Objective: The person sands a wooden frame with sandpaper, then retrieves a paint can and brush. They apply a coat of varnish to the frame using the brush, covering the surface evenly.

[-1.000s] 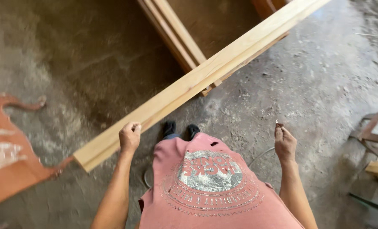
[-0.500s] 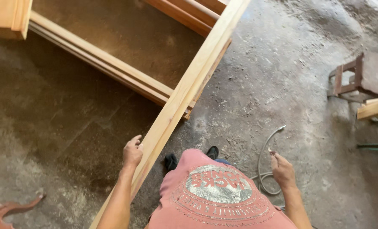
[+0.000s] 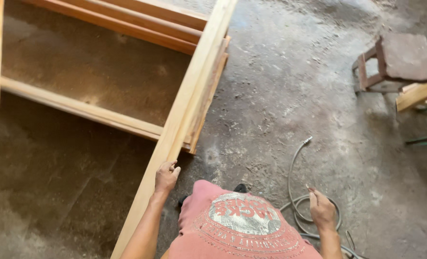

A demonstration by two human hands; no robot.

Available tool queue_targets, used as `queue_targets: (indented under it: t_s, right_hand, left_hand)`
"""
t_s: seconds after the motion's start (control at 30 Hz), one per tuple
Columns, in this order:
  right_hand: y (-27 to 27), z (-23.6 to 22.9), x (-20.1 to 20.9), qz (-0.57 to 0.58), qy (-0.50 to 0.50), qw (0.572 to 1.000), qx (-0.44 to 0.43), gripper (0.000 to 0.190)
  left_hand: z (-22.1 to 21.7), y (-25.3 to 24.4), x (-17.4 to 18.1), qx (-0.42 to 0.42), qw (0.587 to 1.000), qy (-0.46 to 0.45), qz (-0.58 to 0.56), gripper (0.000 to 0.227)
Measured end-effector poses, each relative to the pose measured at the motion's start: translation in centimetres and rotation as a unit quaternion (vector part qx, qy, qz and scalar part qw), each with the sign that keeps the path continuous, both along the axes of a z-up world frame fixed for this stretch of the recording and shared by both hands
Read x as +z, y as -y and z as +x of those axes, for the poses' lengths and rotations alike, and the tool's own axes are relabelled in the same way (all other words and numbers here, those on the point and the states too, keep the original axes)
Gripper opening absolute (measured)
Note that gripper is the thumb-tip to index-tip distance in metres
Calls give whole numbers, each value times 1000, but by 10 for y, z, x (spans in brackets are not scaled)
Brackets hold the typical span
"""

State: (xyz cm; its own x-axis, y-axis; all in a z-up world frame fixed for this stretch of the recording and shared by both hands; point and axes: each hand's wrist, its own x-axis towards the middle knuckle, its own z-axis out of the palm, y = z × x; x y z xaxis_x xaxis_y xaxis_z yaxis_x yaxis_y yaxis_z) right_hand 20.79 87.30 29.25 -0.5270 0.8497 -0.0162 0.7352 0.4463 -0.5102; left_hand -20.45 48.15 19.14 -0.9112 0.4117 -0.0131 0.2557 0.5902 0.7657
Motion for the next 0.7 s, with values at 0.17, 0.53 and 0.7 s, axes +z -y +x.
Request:
queue_targets:
  t_s: [0.17,0.53,0.7]
  right_hand:
    - [-70,29,-24,52,-98,994,13,24]
    - [-111,25,67,-11,-224,955,-192,20]
    - [-143,17,58,44,-209,950,-227,17]
  left_hand:
    - [1,-93,10,-1,998,53,-16,25]
    - [27,-390,108,-310,945,95,33,14]
    - [7,-510,97,-390,919,51,19,20]
